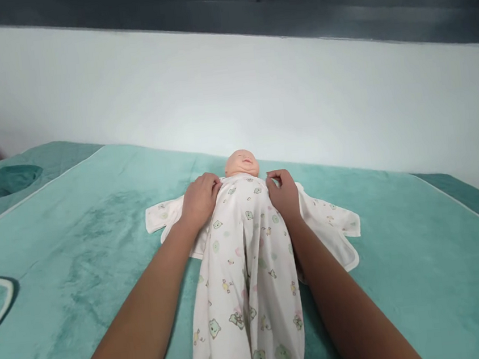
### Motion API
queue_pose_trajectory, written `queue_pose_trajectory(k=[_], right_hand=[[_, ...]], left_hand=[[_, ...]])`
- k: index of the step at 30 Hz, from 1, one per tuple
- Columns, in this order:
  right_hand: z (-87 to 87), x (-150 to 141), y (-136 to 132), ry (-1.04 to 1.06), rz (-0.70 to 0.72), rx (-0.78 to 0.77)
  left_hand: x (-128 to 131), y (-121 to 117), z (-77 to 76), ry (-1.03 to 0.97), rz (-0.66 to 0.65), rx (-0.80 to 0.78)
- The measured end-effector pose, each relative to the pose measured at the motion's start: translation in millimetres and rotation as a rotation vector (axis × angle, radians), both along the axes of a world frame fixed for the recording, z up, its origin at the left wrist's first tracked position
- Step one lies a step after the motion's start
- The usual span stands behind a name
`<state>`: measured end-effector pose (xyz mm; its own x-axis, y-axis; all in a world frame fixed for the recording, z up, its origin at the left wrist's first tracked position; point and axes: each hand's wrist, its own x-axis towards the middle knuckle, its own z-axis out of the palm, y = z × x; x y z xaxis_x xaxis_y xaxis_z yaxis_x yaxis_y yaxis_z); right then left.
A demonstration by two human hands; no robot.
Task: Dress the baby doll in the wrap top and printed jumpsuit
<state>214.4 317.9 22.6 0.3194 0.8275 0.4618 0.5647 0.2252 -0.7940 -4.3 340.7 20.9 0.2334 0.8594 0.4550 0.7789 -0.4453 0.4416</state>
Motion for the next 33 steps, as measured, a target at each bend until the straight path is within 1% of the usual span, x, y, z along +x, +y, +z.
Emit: queue_pose_trajectory(k=[3,5,8,10,13,15,17,18,20,23,25,27,30,33], right_hand=[[-2.3,6.8,-0.2,-0.111,-0.023,-0.006],[-3.7,11.6,-2.6,-0.15,-0.02,-0.02],[-5.0,16.2,-11.1,-0.169,-0.004,-0.034],[-4.9,17.0,-19.0,-0.177,0.018,-0.04],[-5.0,15.7,-32.6,-0.178,0.052,-0.021],[-6.2,14.0,-44.1,-0.13,0.059,-0.005],[-8.3,12.6,-60.2,-0.083,0.04,0.014],[-9.5,12.0,-70.5,-0.094,0.034,0.014],[-11.6,11.2,-95.5,-0.199,0.075,-0.025],[-14.1,11.1,-138.9,-0.436,0.217,-0.123],[-15.4,11.6,-164.6,-0.552,0.284,-0.113],[-15.8,11.8,-182.8,-0.623,0.335,-0.047],[-14.0,8.9,-192.4,-0.621,0.387,0.034],[-11.5,0.2,-185.1,-0.547,0.413,0.014]], left_hand=[[-4.0,-14.6,2.1,-0.023,-0.023,0.123],[-6.9,-28.5,5.1,-0.058,-0.004,0.138],[-11.0,-47.0,8.5,-0.114,0.01,-0.004],[-13.3,-54.2,8.4,-0.104,0.005,-0.109],[-16.9,-59.3,4.2,-0.009,0.019,-0.195],[-19.9,-63.7,-0.3,0.074,0.022,-0.214],[-23.5,-72.5,-5.0,0.144,-0.025,-0.187],[-25.6,-79.0,-7.3,0.167,-0.067,-0.155],[-30.0,-95.2,-11.7,0.192,-0.148,-0.076],[-36.3,-121.7,-16.9,0.204,-0.227,0.001],[-38.9,-135.4,-18.3,0.19,-0.29,0.032],[-39.8,-143.8,-17.6,0.171,-0.355,0.063],[-38.5,-148.3,-14.5,0.164,-0.384,0.073],[-36.4,-148.8,-12.9,0.168,-0.366,0.063]])
